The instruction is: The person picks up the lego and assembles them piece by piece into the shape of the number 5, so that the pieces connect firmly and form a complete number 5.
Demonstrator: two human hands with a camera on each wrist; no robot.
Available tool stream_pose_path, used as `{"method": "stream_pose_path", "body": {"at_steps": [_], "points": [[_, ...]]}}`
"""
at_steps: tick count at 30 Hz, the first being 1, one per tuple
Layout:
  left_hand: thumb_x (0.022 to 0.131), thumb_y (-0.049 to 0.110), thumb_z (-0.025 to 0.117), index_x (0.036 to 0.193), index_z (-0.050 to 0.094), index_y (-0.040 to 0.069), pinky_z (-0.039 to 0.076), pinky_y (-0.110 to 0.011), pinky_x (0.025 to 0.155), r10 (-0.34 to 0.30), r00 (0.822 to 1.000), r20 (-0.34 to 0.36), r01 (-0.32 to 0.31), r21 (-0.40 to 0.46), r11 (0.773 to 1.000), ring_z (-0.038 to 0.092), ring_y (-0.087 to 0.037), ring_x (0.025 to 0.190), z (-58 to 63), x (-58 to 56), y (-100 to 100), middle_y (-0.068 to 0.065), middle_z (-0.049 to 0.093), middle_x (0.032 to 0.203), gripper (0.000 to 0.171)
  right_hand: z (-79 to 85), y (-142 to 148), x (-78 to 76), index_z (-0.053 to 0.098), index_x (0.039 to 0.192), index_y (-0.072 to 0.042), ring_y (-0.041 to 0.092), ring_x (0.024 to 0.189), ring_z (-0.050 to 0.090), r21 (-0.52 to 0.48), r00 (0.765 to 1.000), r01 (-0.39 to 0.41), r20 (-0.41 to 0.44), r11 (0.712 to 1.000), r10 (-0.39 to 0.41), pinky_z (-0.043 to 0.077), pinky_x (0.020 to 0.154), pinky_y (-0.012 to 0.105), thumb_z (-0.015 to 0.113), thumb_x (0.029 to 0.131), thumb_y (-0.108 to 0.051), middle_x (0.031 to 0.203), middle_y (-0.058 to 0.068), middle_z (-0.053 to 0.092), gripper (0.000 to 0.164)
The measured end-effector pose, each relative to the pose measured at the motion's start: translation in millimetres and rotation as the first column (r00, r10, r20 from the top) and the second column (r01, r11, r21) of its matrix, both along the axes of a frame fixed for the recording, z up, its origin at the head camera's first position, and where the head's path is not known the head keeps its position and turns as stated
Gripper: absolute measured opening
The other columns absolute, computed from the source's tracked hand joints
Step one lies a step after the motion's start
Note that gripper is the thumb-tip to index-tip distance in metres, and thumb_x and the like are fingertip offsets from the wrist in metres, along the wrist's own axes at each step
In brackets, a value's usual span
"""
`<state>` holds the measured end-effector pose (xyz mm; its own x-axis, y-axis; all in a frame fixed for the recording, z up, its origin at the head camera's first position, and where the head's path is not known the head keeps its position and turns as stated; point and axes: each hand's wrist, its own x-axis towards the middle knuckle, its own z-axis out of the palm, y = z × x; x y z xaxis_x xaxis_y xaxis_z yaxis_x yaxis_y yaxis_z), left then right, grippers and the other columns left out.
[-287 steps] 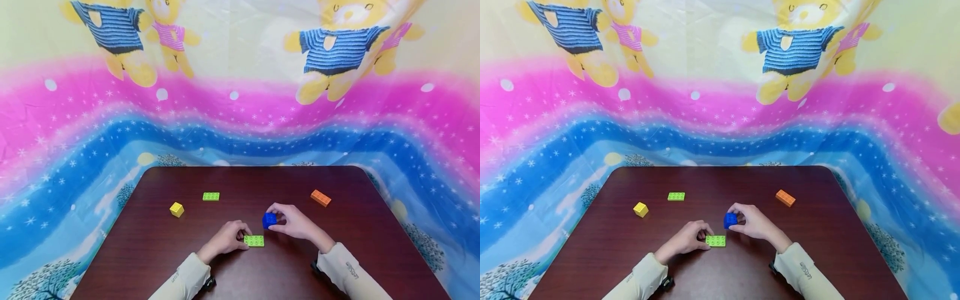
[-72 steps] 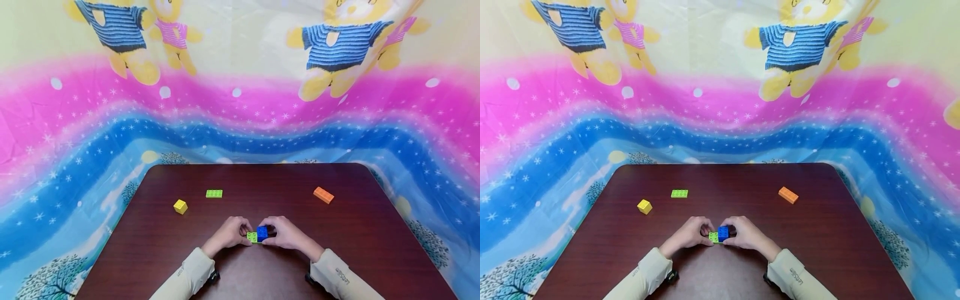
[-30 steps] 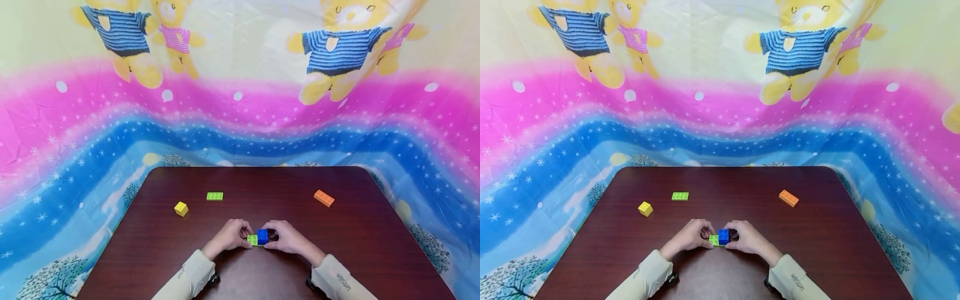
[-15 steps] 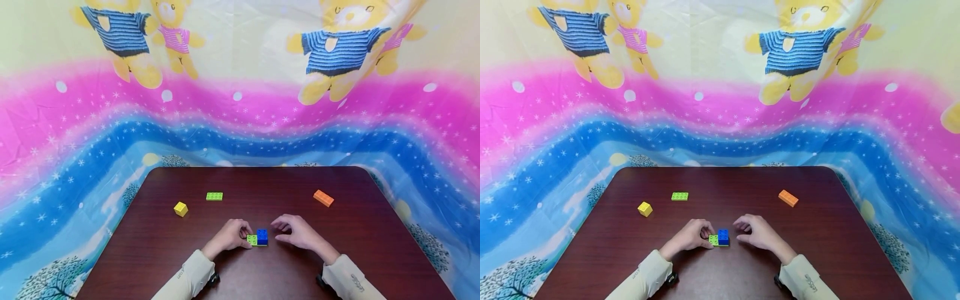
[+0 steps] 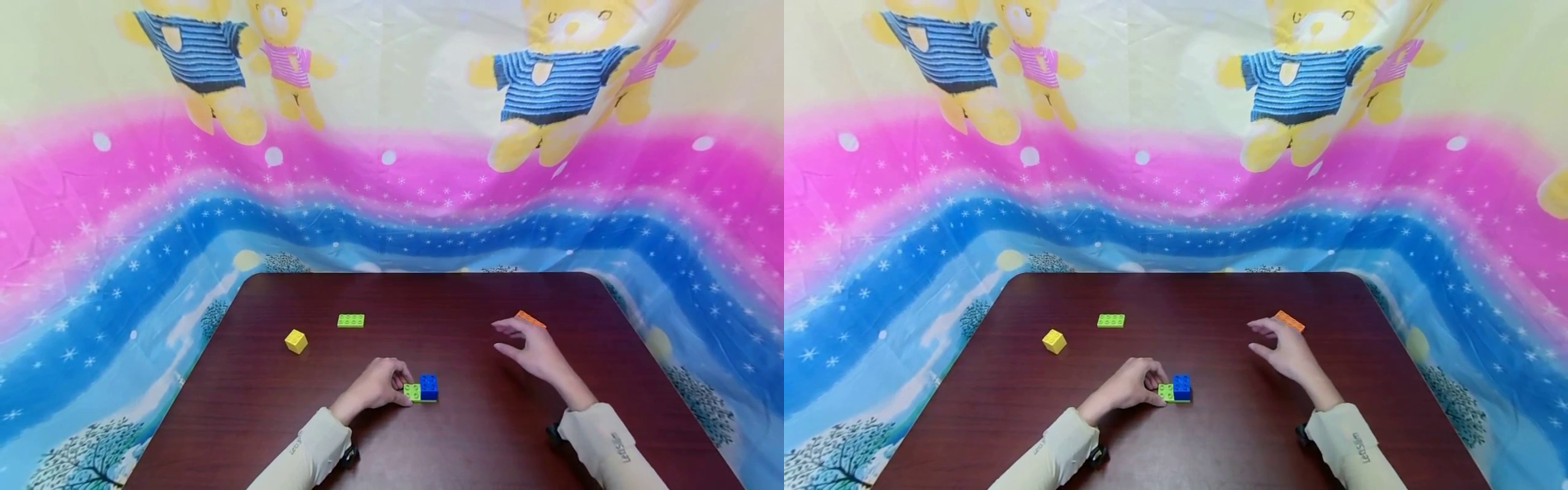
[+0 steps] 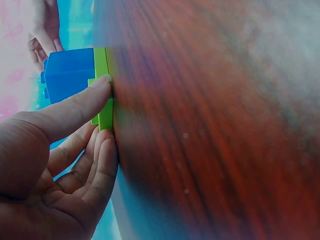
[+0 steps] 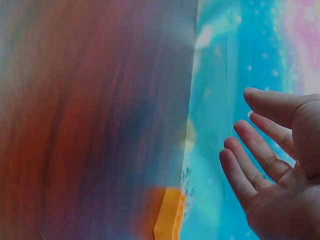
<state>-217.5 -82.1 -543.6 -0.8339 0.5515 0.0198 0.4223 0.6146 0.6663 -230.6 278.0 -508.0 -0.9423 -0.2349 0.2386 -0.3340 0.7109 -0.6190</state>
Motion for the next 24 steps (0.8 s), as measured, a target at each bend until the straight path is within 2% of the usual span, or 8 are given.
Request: {"method": "stream_pose_path", "body": {"at_steps": [4,8,13,18,24], "points": [[0.069,0.015,0.098,0.092,0.077,0.011,0.052,-0.017,0.072,0.0,1.0,-0.003,0.0,0.001,1.0,0.061,-0.003,0.076,0.4,0.3,0,0.004,0.069,0.081,0.031,2.1,18,-6.2,0.066,0.135,-0.007,0.043,0.118,0.064,0.005,0.998,0.052,-0.034,0.999,-0.051,0.051,0.101,0.062,0.079,0.092,-0.013,0.129,0.018,0.068,0.045],[0.07,0.015,0.097,0.092,0.077,0.011,0.052,-0.017,0.072,0.004,1.0,0.001,-0.004,-0.003,1.0,0.061,-0.003,0.076,0.6,0.5,0,0.005,0.069,0.081,0.031,3.4,34,-9.9,0.061,0.141,-0.007,0.046,0.124,0.058,0.014,0.993,0.115,-0.023,0.993,-0.115,0.048,0.102,0.065,0.078,0.094,-0.014,0.135,0.022,0.062,0.05],[0.069,0.016,0.098,0.092,0.077,0.011,0.052,-0.016,0.073,0.0,1.0,-0.005,0.0,-0.001,1.0,0.062,-0.003,0.076,0.4,0.7,0,0.006,0.069,0.081,0.031,-0.2,50,-15.5,0.059,0.143,-0.006,0.048,0.119,0.058,0.007,0.986,0.165,-0.019,0.986,-0.165,0.05,0.099,0.065,0.076,0.095,-0.014,0.134,0.025,0.061,0.052],[0.069,0.016,0.098,0.092,0.077,0.011,0.052,-0.016,0.072,-0.003,1.0,-0.014,0.003,0.004,1.0,0.062,-0.003,0.076,0.2,0.6,0,0.005,0.069,0.08,0.031,-8.2,63,-21.6,0.057,0.143,-0.003,0.049,0.118,0.057,0.025,0.978,0.206,-0.026,0.978,-0.205,0.047,0.1,0.066,0.078,0.093,-0.012,0.131,0.027,0.06,0.055],[0.069,0.016,0.098,0.091,0.077,0.012,0.052,-0.016,0.072,-0.001,1.0,-0.01,0.001,0.001,1.0,0.061,-0.001,0.075,-0.7,0.1,0,0.005,0.069,0.08,0.031,-16.0,73,-23.7,0.051,0.148,0.0,0.051,0.122,0.053,0.048,0.967,0.251,0.032,0.967,-0.252,0.043,0.102,0.069,0.077,0.094,-0.014,0.135,0.03,0.055,0.061]]}}
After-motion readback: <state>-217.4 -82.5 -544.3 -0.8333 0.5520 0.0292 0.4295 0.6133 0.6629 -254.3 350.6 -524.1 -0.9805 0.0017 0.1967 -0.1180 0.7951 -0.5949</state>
